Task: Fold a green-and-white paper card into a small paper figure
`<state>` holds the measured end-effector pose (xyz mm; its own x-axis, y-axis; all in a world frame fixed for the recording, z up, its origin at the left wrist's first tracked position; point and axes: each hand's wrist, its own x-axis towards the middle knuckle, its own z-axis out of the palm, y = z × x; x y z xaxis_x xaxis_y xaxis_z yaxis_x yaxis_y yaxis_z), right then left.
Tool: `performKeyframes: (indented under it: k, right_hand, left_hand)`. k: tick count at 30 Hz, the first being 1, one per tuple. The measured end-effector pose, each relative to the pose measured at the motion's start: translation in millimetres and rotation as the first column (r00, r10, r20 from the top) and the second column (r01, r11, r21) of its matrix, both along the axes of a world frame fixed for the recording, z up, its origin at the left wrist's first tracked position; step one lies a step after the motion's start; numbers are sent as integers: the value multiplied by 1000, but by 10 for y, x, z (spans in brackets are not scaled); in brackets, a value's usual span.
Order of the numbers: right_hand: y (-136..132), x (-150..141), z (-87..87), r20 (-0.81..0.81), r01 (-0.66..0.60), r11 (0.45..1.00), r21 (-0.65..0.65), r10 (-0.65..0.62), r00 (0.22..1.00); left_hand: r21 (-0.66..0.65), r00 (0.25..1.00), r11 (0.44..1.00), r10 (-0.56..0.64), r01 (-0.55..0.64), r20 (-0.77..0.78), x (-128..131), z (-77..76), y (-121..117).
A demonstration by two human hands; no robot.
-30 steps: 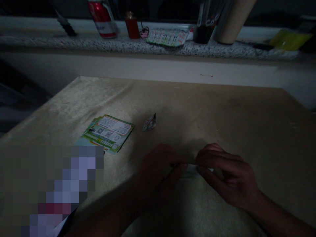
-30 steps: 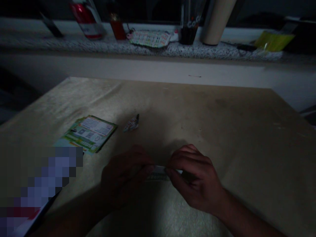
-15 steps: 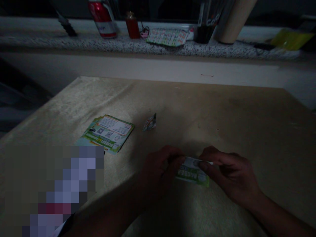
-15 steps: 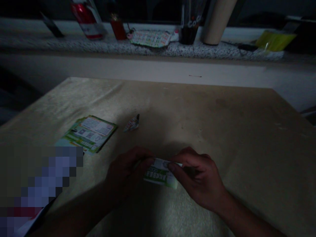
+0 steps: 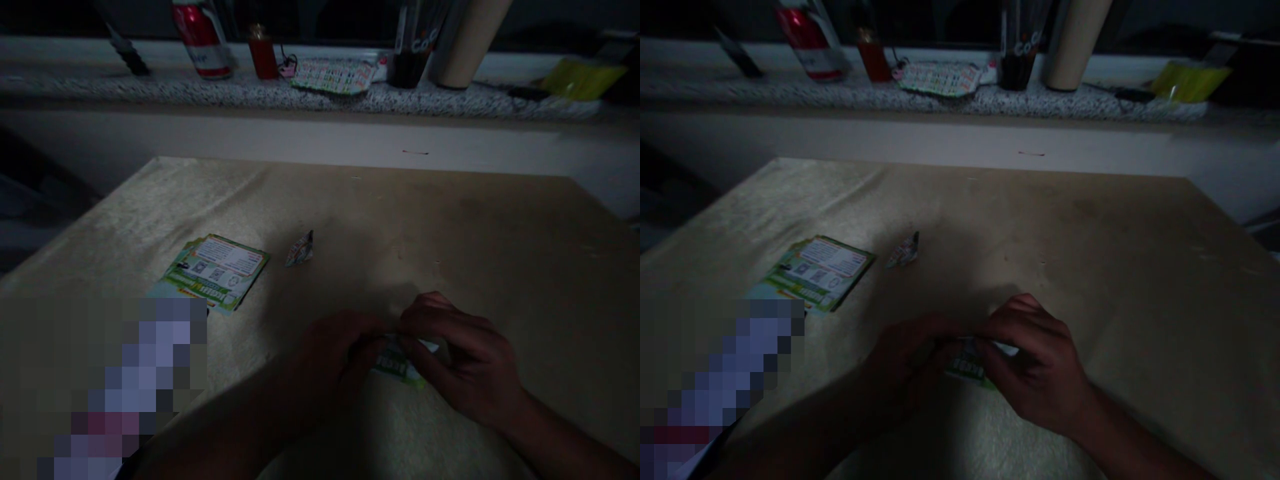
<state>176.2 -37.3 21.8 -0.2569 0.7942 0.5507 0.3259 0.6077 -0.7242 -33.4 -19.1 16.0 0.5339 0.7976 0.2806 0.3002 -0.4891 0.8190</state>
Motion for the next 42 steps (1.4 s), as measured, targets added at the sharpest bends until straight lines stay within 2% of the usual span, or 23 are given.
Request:
performKeyframes:
  k: [6,11,17,21,28,30,33,37,42]
  right_hand:
    - [-13,1,9,-12,-4,1000,-12,4,1000]
    - [-37,9,4,-51,29,988,-153,-37,998]
    - [-61,36,-23,-74,-20,971,-239,3,997]
    - [-57,23,4,-121,-55,938,-341,14,993]
    - [-47,14,-14,-129,-69,950,-305,31,991]
    - [-48,23,-18,-131,-81,949,-306,42,990]
    - [-45,30,-14,-130,-105,945,-309,67,989]
    - [-37,23,-4,-128,-128,947,-296,93,987]
    - [-38,33,-3,-110,-100,949,-297,70,991]
  left_hand:
    - [-62,1000,998,-8,10,25,-15,2,1]
    - [-83,1000,997,9,-7,21,-27,12,37]
    - [34,998,997,-66,66,-8,-23,5,64]
    - [29,995,996,-89,88,45,-21,-27,72]
    - [-7,984,999,-37,39,175,-27,-2,97]
    - [-58,981,997,-31,43,192,-33,7,89]
    - [-202,975,979,23,23,221,-45,-2,75]
    - [-417,940,909,151,-10,305,-48,-26,97]
    - [-577,855,817,293,9,427,-20,-39,167]
